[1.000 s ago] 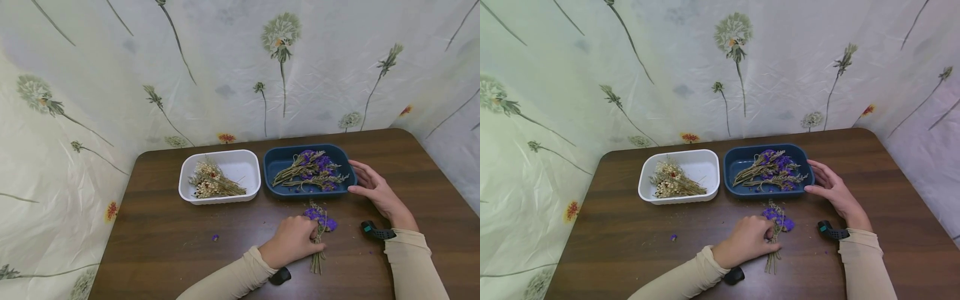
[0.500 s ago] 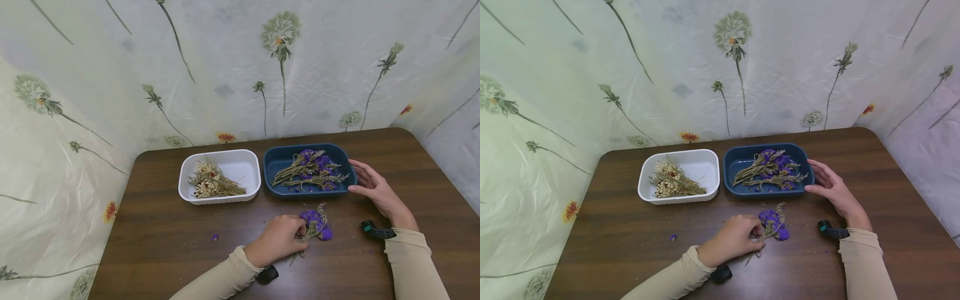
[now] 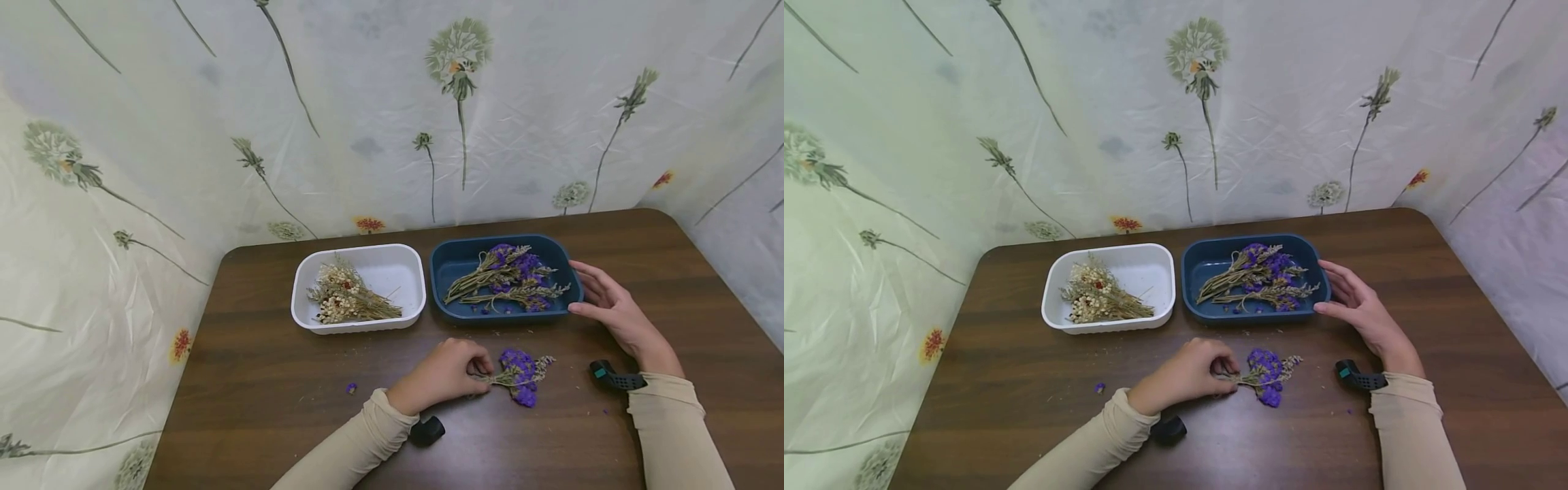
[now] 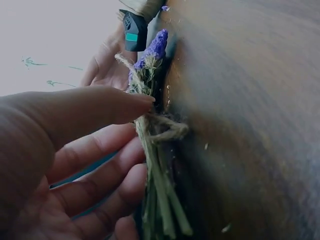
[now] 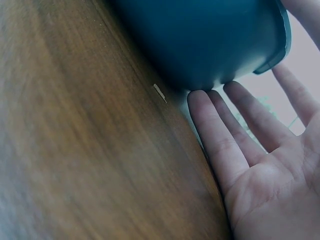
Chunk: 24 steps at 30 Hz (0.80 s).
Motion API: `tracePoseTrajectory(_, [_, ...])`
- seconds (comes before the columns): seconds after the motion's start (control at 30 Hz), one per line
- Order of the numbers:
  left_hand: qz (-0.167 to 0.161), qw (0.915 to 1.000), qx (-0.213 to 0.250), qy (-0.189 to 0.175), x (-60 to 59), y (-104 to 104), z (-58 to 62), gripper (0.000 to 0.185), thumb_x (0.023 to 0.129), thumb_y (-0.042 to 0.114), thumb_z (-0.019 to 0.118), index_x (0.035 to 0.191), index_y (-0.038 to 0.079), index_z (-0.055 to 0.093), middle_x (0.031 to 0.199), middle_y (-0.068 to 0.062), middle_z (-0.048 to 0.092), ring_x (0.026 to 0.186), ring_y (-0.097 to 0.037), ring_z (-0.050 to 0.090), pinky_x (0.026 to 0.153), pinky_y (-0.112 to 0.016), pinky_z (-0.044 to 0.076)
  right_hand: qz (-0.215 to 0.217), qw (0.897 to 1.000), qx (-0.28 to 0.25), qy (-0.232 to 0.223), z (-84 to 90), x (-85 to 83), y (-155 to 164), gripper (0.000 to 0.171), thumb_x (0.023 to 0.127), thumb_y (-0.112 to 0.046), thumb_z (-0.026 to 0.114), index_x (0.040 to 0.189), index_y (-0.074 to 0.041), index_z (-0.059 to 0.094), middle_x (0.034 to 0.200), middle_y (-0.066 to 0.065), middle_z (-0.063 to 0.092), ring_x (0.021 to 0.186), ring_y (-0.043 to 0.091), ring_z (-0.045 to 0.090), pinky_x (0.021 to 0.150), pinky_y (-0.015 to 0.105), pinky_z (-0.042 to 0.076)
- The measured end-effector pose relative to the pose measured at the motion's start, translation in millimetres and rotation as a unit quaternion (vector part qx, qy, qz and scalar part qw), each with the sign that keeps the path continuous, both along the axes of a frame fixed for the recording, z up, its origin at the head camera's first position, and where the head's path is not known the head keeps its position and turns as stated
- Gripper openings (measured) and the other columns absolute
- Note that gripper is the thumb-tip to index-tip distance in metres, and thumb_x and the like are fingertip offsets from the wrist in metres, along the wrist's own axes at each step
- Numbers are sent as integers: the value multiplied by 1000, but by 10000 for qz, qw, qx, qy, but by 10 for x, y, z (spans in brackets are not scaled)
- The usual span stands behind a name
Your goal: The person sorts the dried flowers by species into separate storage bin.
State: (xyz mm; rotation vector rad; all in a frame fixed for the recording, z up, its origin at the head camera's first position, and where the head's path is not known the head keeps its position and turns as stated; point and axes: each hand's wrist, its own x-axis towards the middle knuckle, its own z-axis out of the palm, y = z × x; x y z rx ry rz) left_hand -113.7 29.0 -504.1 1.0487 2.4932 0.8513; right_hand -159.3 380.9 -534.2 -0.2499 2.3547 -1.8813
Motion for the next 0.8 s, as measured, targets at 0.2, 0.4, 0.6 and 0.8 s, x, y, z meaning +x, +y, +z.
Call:
tracePoseTrajectory(0.2, [-70,9996,169,-206,-6,50,-12,15,88,20,84,102,19,78,97,10,78,81,6,63,75,-6,45,36,10000,-23,10,-3,-6,5,75,100,4,60,164,-18,28,165,7,31,131,-8,41,96,5,44])
tracePoseTrajectory(0.4, [-128,9994,186,-245,-6,76,-25,12,88,18,83,99,19,78,92,11,76,76,8,60,71,-5,45,34,10000,-90,17,3,-9,-2,74,100,4,60,164,-16,29,163,3,34,130,-9,42,96,5,45])
tracePoseTrajectory(0.6, [-196,9989,286,-312,-8,91,-36,10,89,16,82,98,18,78,89,11,76,70,12,56,69,-5,45,43,10000,-57,15,7,-18,-3,74,100,4,61,164,-17,29,164,4,33,131,-9,42,96,5,44])
tracePoseTrajectory(0.8, [-244,9985,343,-348,-22,88,-32,10,88,15,82,97,18,78,85,13,74,69,12,54,69,-5,43,53,9999,-114,-5,6,-8,2,74,100,4,60,164,-16,28,164,5,33,130,-10,42,96,5,45])
